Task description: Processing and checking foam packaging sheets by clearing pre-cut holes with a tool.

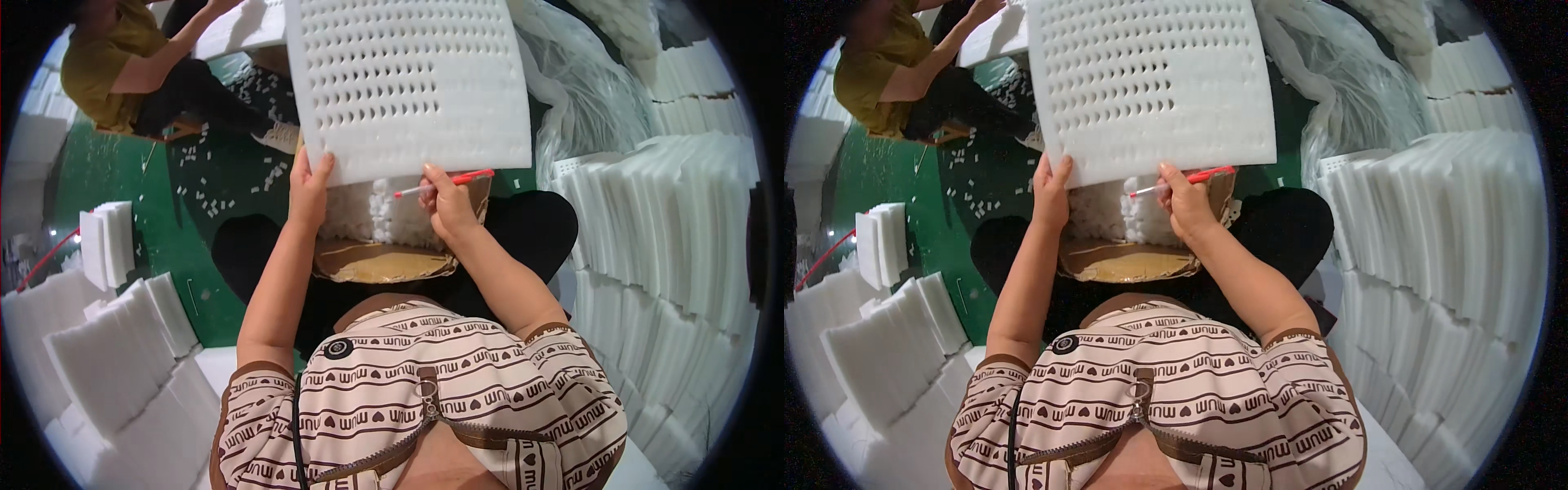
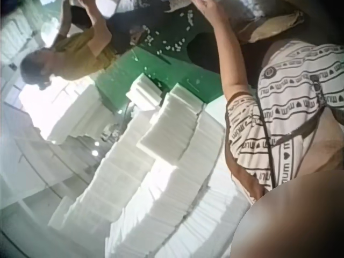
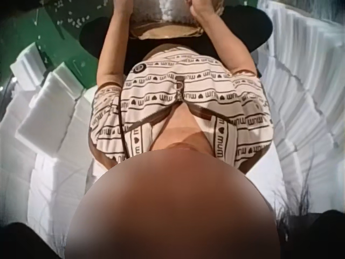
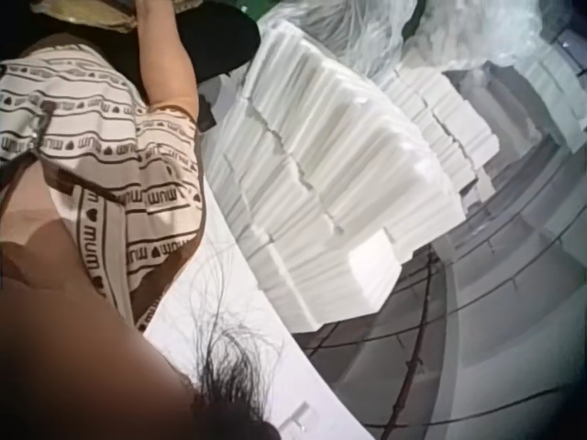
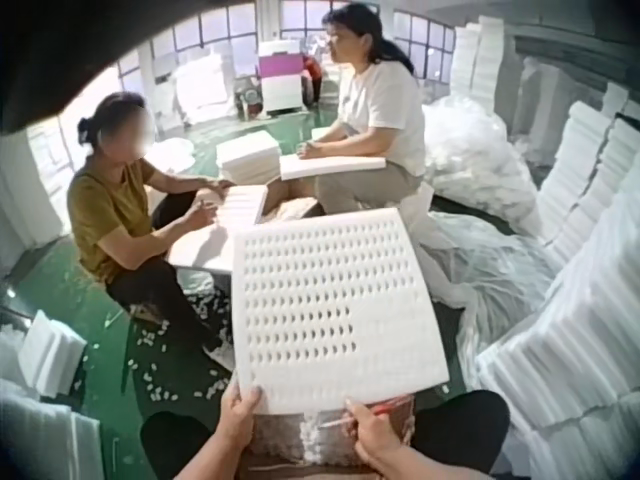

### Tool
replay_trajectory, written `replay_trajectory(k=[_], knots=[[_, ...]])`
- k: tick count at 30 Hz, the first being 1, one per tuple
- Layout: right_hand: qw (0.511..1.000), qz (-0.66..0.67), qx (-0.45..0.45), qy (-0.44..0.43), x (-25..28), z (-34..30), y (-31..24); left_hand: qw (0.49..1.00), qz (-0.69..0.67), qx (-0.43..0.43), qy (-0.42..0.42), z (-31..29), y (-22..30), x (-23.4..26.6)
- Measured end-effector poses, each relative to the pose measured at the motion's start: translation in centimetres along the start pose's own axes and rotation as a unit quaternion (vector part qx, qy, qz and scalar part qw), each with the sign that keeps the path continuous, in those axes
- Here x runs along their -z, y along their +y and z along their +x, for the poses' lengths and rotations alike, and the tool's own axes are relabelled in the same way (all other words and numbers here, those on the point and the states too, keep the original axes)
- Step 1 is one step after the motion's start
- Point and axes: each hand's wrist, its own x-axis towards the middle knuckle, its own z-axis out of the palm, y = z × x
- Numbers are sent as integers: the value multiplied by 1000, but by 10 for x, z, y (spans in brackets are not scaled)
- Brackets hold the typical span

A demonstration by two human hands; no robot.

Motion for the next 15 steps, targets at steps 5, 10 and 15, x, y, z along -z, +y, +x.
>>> replay_trajectory(k=[5,10,15], knots=[[999,-21,-43,3,6,-23,15,994,-46,100,11,-16,22,0],[996,-33,-84,14,17,-69,33,985,-76,151,44,-53,30,24],[941,-259,215,-31,31,-78,-2,986,-68,152,13,-77,33,9]])
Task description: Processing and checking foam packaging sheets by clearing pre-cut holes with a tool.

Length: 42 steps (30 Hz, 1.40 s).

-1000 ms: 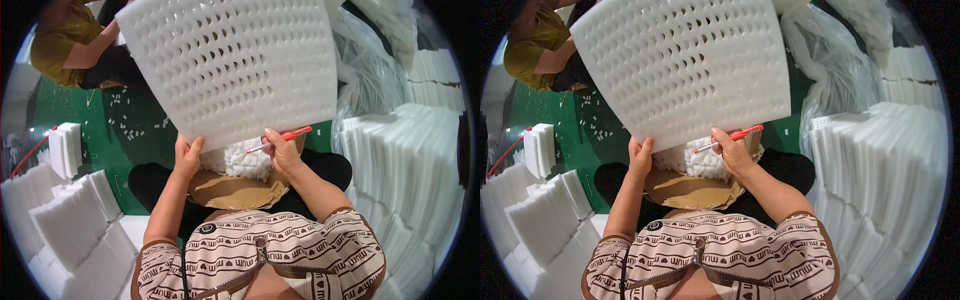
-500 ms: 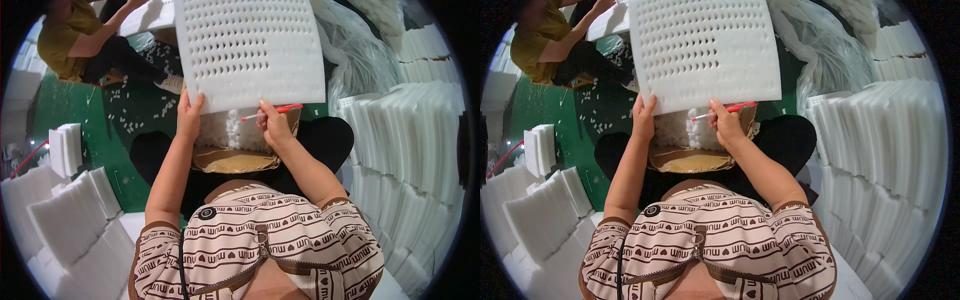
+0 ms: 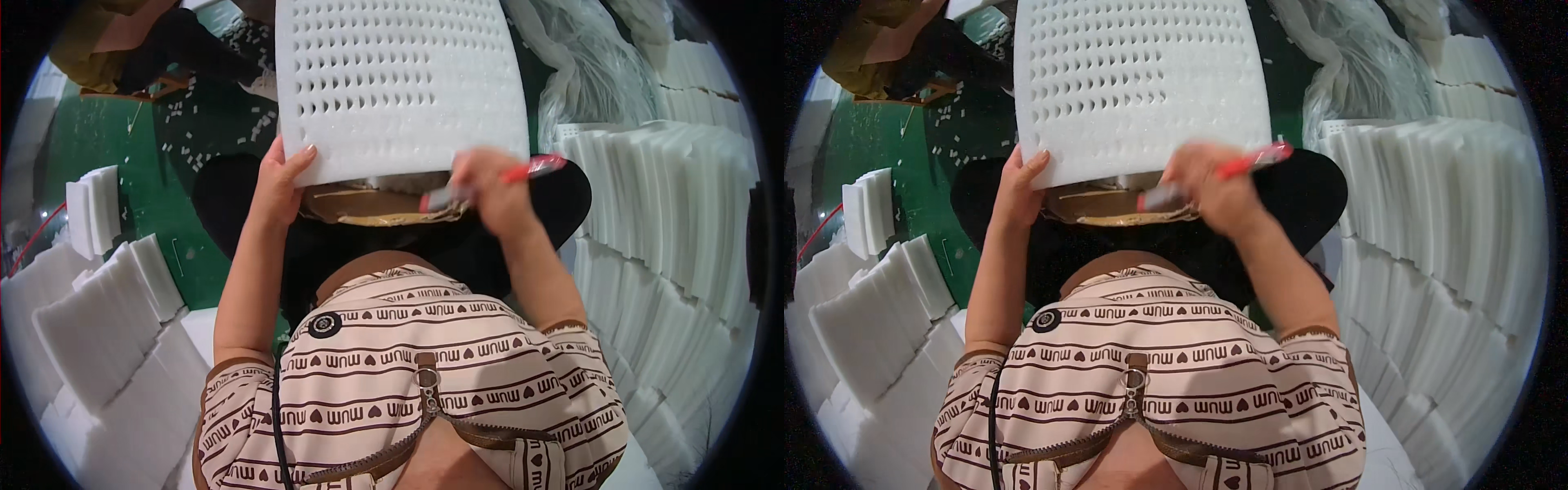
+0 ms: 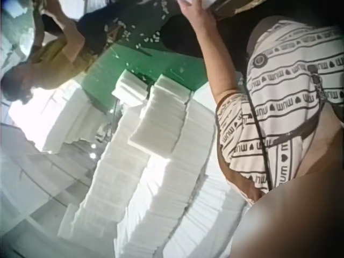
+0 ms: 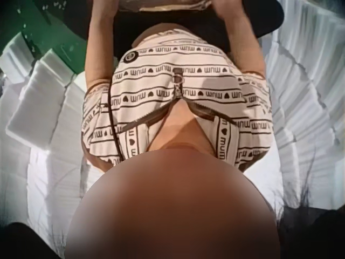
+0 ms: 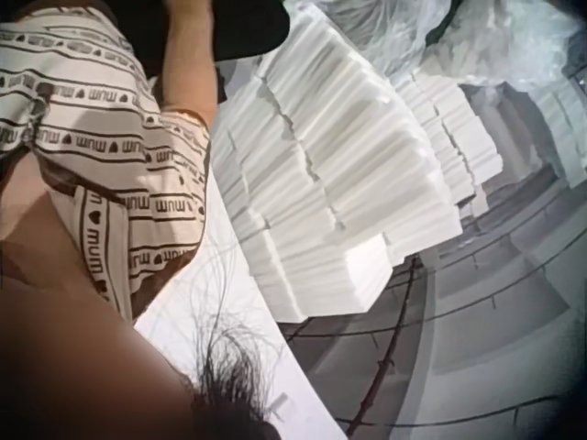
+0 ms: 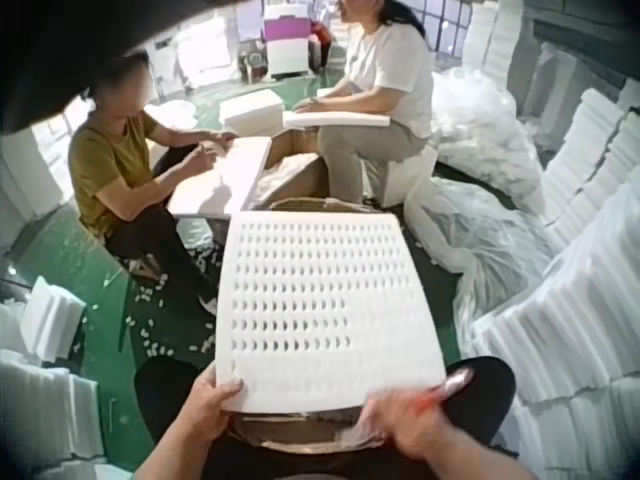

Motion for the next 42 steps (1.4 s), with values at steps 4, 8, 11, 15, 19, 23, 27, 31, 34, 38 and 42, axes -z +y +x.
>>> replay_trajectory(k=[4,8,11,15,19,23,27,31,34,38,42], knots=[[985,-21,26,169,25,59,23,996,-27,64,-59,21,-16,10],[973,4,53,226,25,55,31,993,-25,90,-69,27,-17,6],[956,36,66,285,27,53,36,993,-17,96,-65,29,-14,0],[909,-283,141,271,23,53,35,993,10,76,-88,32,-18,-1],[917,-271,132,260,18,50,33,995,-24,64,-77,33,-20,4],[929,-273,138,208,30,62,54,994,-33,52,-95,31,-22,3],[915,-350,133,148,30,61,64,993,-29,52,-105,24,-30,0],[874,-451,100,149,18,64,48,996,-35,58,-58,29,-34,-3],[933,-266,114,214,34,58,44,996,-40,56,-63,30,-35,-5],[930,-272,176,174,28,61,51,995,-28,43,-89,27,-35,-6],[900,-366,211,105,25,63,58,994,-17,29,-102,26,-36,-6]])
